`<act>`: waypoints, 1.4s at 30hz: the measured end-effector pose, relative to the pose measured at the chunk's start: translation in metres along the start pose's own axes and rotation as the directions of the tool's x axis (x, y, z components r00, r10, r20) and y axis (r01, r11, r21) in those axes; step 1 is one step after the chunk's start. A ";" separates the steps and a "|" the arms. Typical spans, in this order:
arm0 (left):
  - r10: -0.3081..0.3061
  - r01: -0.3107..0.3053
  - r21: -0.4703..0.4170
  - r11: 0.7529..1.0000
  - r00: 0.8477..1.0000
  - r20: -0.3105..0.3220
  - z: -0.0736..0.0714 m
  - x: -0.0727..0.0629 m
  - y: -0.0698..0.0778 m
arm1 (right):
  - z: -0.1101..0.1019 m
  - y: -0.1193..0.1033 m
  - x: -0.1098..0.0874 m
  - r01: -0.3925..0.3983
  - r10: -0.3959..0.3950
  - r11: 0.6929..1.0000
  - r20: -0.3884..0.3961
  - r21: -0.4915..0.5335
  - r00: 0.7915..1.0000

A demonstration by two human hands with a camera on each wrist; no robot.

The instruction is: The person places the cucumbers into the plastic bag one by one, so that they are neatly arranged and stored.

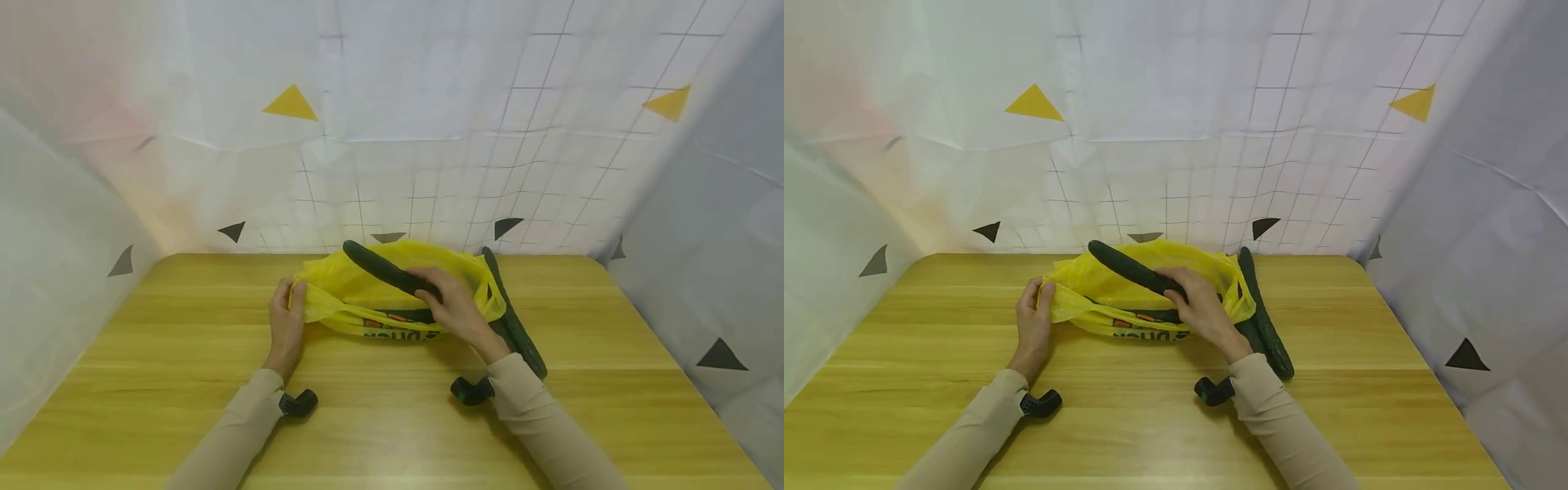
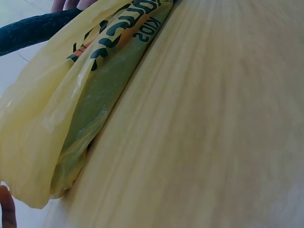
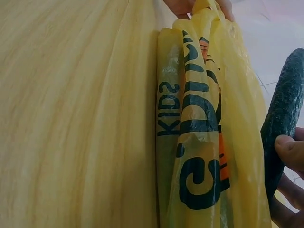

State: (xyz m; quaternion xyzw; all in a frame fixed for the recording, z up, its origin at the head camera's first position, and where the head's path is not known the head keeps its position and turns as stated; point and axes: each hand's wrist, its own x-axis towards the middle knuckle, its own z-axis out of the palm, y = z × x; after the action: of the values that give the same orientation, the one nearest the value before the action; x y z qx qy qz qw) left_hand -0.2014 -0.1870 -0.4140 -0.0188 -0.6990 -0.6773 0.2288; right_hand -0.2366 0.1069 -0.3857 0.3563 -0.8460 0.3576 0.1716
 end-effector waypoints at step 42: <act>0.053 -0.053 -0.016 0.998 0.998 -0.029 0.000 0.000 0.000 | 0.027 0.007 0.002 -0.006 0.017 0.997 0.143 -0.082 0.990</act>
State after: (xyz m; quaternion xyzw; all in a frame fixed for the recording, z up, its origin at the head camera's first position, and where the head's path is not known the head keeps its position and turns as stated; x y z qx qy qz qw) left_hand -0.2015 -0.1867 -0.4135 -0.0295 -0.6893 -0.6768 0.2566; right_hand -0.2435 0.0899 -0.4066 0.3689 -0.8720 0.2974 0.1226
